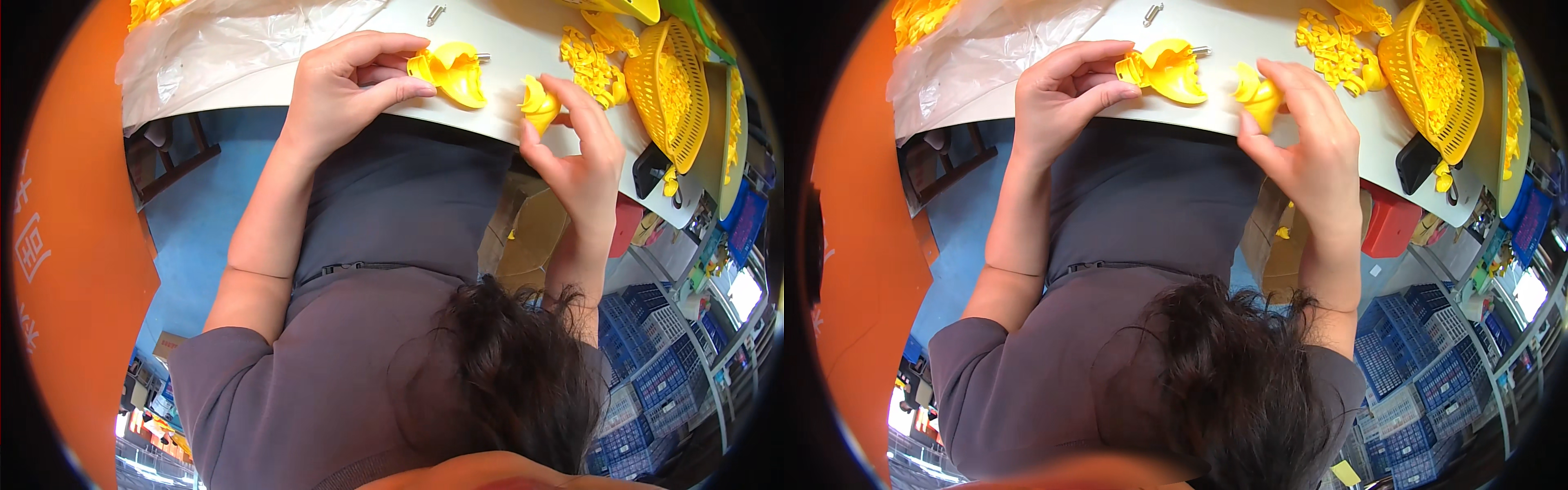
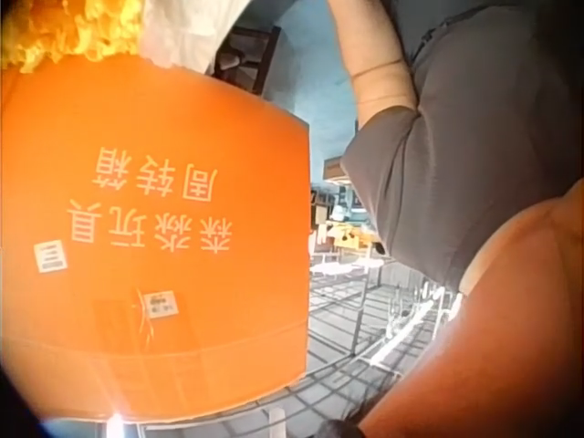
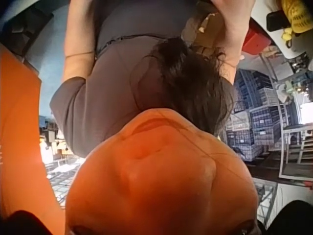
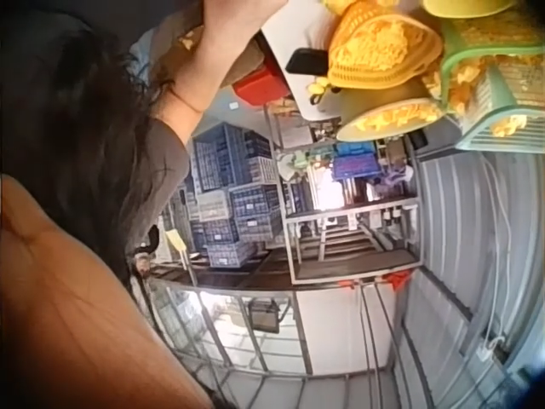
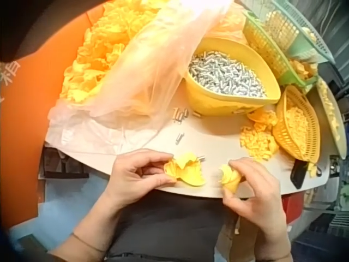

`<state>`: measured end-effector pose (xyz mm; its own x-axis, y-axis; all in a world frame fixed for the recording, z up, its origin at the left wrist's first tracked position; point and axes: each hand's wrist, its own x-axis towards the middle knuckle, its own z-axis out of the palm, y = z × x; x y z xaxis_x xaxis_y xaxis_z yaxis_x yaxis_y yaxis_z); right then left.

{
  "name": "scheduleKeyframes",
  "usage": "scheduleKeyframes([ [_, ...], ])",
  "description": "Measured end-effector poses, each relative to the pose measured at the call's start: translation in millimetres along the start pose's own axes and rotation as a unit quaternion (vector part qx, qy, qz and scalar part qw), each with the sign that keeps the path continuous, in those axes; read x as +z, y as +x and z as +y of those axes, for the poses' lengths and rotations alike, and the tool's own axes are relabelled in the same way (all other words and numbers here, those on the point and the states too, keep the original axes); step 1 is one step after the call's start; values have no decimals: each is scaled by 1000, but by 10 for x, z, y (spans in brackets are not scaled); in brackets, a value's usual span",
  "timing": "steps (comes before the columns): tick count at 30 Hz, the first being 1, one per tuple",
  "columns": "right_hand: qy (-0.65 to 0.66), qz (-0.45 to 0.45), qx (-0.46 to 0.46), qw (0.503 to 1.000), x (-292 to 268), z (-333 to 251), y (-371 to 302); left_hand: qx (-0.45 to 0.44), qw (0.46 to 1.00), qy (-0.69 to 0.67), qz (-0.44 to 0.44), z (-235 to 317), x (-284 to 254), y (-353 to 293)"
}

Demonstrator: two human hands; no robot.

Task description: Assembling yellow plastic toy components at a factory workbench.

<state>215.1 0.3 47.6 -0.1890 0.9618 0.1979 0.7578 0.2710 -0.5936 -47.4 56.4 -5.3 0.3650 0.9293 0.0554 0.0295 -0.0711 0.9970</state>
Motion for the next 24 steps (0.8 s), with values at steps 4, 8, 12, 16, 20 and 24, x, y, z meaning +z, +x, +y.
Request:
scheduleKeyframes([
  [4,-56,17,-109,992,182,-169,275,-1,1000,9,-1,-3,-3,-6],
  [8,-67,0,-167,984,386,-225,395,9,1000,8,-2,-28,0,-3],
  [12,-68,-12,-172,983,436,-207,400,36,998,-22,42,-90,51,0],
  [16,-74,-9,-179,981,447,-203,384,70,997,0,44,-118,40,8],
  [20,-81,-13,-179,980,451,-219,390,50,999,17,8,-69,1,-6],
  [24,-89,-15,-172,981,453,-234,368,57,998,17,-1,-54,-9,-6],
])
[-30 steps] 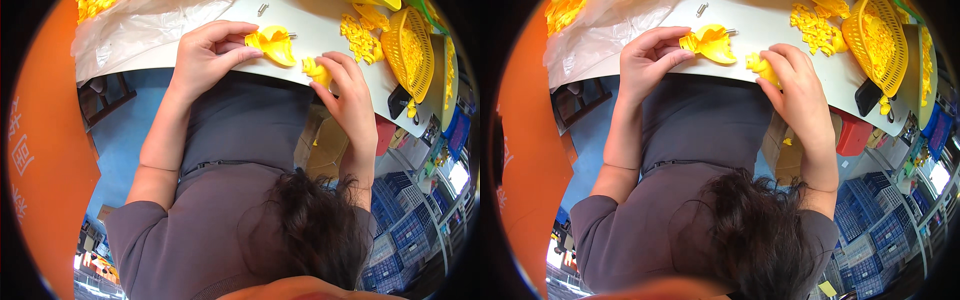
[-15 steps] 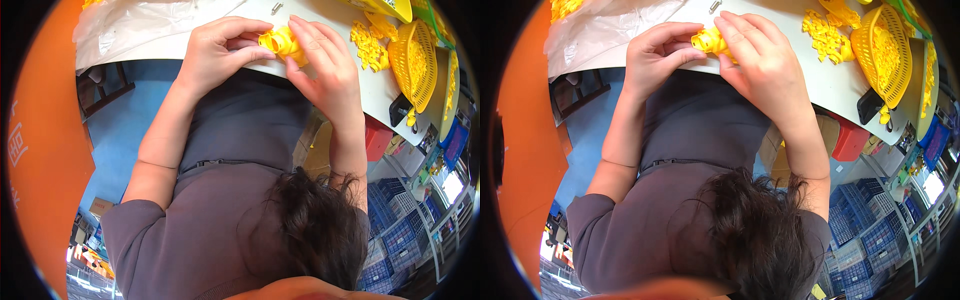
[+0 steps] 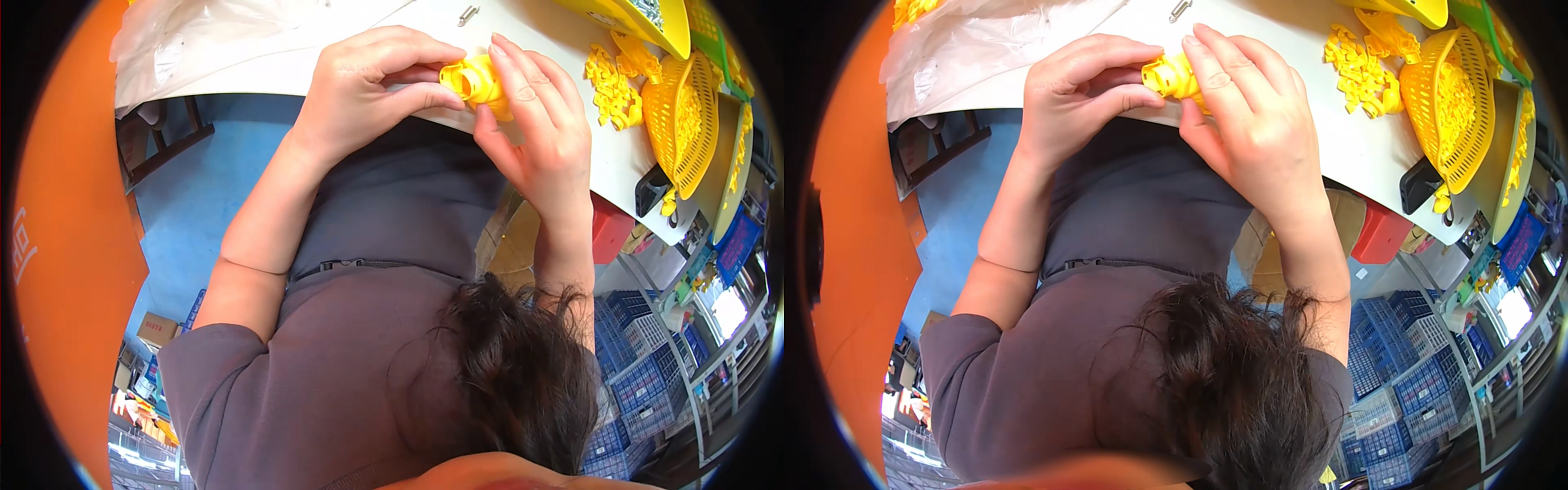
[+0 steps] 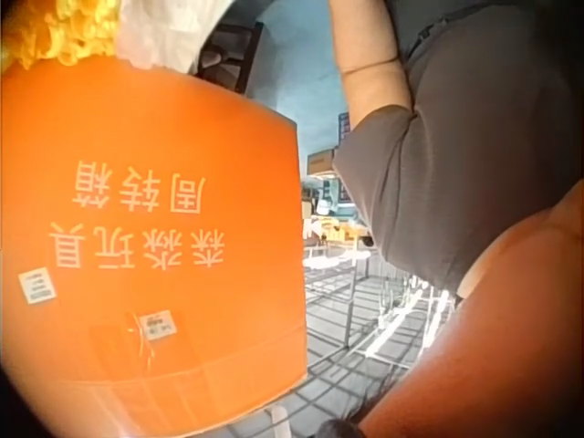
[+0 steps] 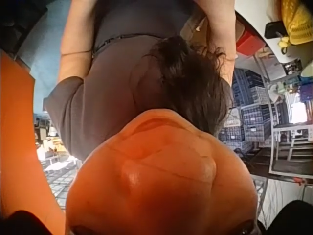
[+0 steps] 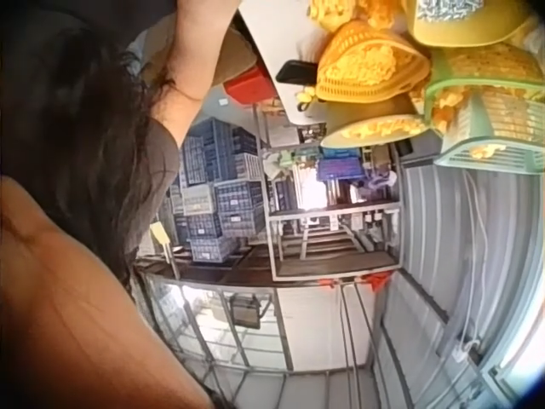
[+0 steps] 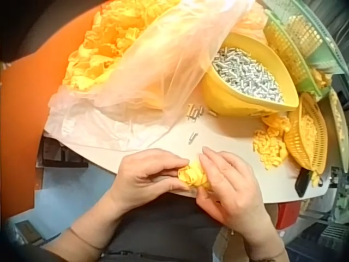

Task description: Assembling yellow plastic toy components at a factory workbench.

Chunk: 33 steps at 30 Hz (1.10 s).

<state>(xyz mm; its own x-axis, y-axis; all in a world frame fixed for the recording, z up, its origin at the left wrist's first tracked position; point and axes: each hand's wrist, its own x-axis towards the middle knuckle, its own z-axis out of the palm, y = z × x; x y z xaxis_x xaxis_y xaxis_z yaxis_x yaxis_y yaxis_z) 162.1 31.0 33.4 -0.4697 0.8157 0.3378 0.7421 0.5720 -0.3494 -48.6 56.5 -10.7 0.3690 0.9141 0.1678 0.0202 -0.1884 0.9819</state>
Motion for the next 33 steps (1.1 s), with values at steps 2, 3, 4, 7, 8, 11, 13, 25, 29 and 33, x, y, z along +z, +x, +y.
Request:
scheduleKeyframes([
  [2,2,-4,7,1000,0,-2,-4,21,1000,19,-4,0,0,4],
  [3,-3,-4,6,1000,-1,-18,-5,20,1000,19,-3,1,0,4],
  [4,-7,-5,6,1000,-2,-32,-6,15,1000,13,-2,2,2,4],
  [7,-15,-4,4,1000,3,-53,-9,25,1000,8,13,-39,16,7],
  [8,-15,-4,4,1000,9,-52,-12,41,999,8,26,-53,21,8],
  [11,-15,1,3,1000,35,-52,-45,29,999,-30,25,-44,40,6],
  [13,-24,4,5,1000,57,-76,-55,32,999,-23,19,-54,32,2],
  [25,-58,-40,7,998,-26,-125,-19,65,997,29,-12,-19,19,13],
  [29,55,13,34,998,61,-32,-82,116,985,129,-1,-11,29,-5],
  [33,261,88,275,921,-115,-209,-236,148,976,121,102,-14,128,-74],
])
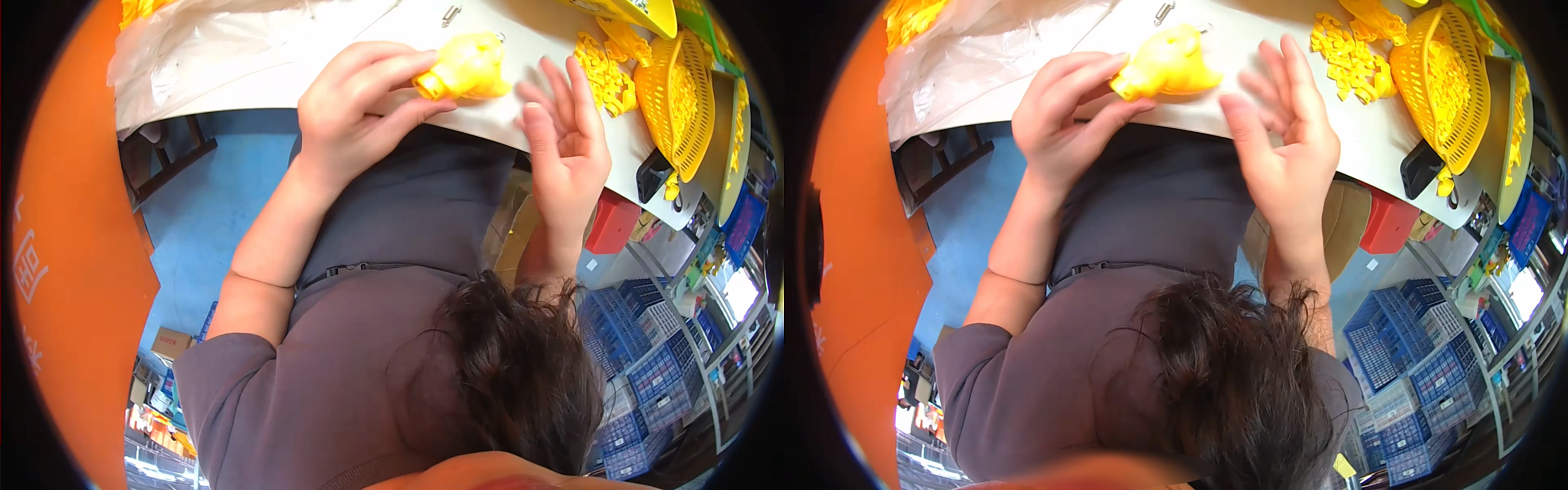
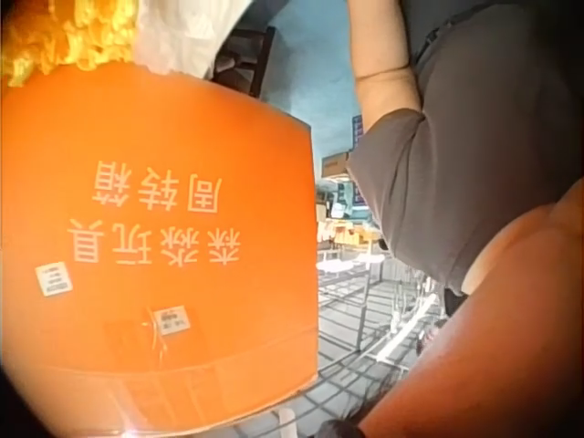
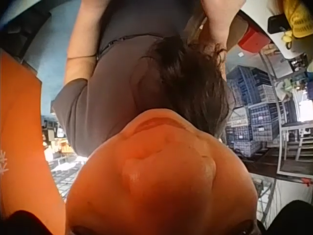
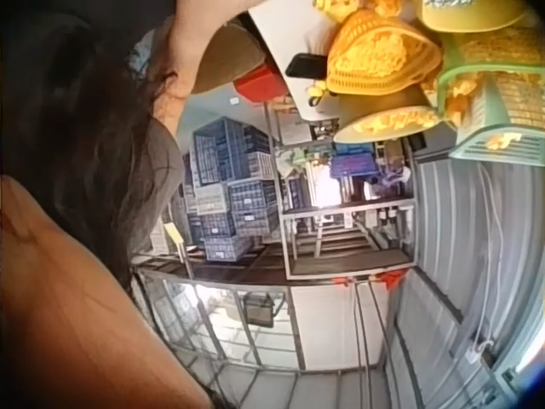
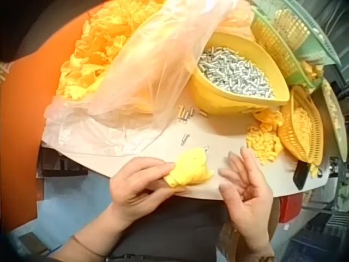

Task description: Assembling yellow plastic toy components at a factory workbench.

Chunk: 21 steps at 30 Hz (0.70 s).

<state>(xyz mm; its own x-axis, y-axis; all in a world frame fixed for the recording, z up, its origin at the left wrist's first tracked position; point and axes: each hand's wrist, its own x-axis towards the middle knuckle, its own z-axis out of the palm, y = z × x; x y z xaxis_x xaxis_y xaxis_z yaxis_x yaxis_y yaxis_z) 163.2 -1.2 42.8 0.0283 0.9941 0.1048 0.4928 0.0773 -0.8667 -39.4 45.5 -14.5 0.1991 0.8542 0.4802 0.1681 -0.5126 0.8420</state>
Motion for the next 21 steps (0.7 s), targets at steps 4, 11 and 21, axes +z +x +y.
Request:
scheduleKeyframes([
  [4,330,-25,204,921,92,93,-129,133,985,90,56,100,167,-141],
  [11,366,10,123,922,202,67,-93,-79,978,-191,-38,290,151,-187],
  [21,226,-50,-6,973,62,200,-132,-219,902,-315,-198,345,125,95],
])
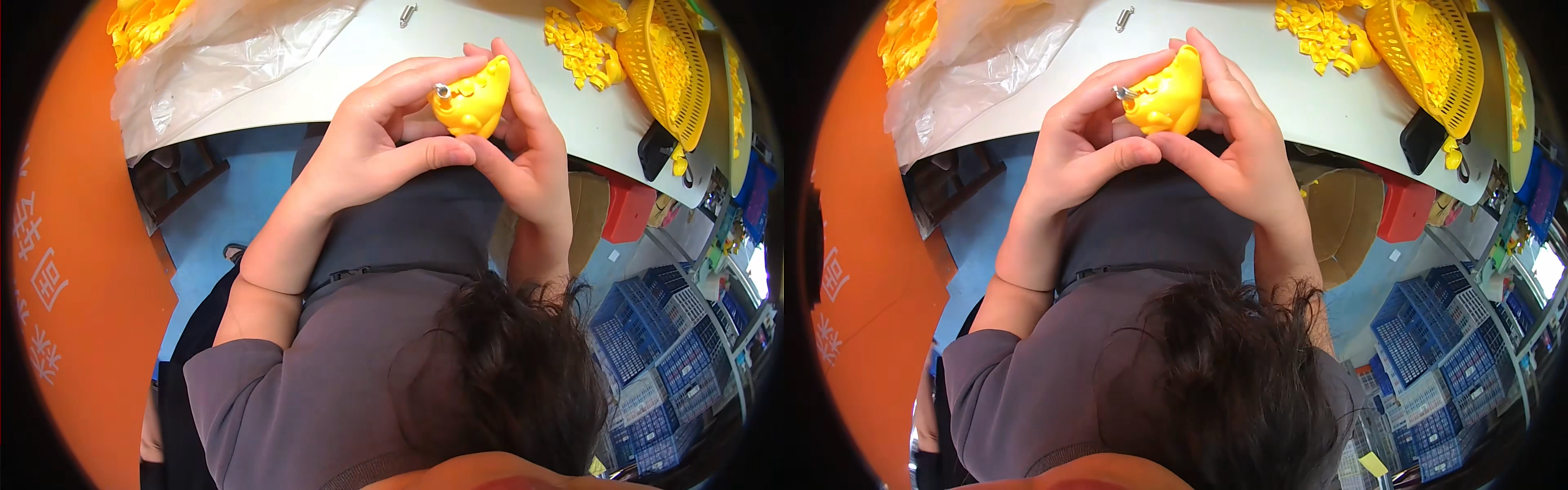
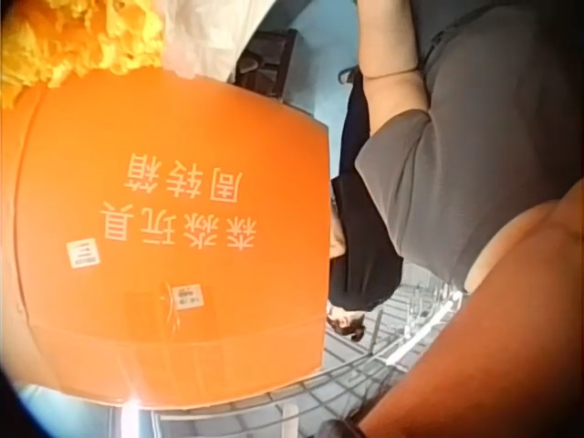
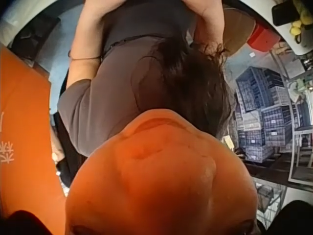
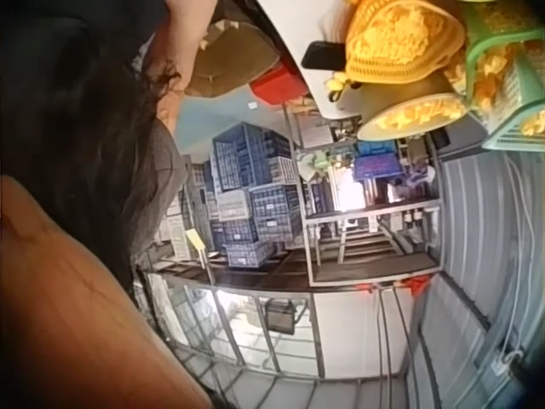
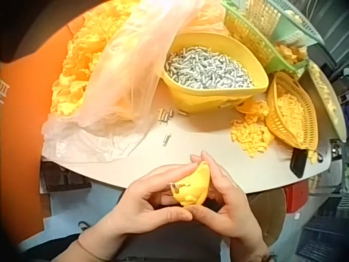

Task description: Assembling yellow plastic toy components at a factory workbench.

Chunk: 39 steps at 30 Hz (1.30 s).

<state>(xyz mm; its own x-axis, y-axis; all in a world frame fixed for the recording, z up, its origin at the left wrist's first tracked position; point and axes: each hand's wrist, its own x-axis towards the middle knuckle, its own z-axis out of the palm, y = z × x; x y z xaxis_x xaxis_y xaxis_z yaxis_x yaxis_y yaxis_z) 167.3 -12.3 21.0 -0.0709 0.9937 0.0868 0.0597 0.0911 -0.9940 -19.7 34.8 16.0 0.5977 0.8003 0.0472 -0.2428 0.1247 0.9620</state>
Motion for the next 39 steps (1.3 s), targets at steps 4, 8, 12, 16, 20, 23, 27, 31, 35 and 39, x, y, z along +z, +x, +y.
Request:
scheduleKeyframes([
  [4,140,-7,78,987,1,-72,-71,-39,998,-51,10,57,2,-16],
  [8,148,-8,103,984,5,-100,-50,-40,999,-33,15,31,-5,-26],
  [12,97,25,144,984,78,-205,31,-27,998,-11,46,69,72,-57],
  [16,71,50,125,988,136,-244,50,12,992,118,34,119,44,-62],
  [20,88,77,117,986,192,-298,48,-5,989,141,47,169,31,-74],
  [23,74,74,131,986,183,-314,69,6,980,188,58,152,9,-78],
  [27,73,84,130,985,179,-293,76,48,960,268,63,165,11,-74],
  [31,138,94,141,976,137,-268,79,56,954,283,79,175,41,-82],
  [35,159,105,144,971,149,-211,89,48,957,270,96,144,75,-85],
  [39,162,97,149,971,144,-209,103,73,945,302,98,141,88,-100],
])
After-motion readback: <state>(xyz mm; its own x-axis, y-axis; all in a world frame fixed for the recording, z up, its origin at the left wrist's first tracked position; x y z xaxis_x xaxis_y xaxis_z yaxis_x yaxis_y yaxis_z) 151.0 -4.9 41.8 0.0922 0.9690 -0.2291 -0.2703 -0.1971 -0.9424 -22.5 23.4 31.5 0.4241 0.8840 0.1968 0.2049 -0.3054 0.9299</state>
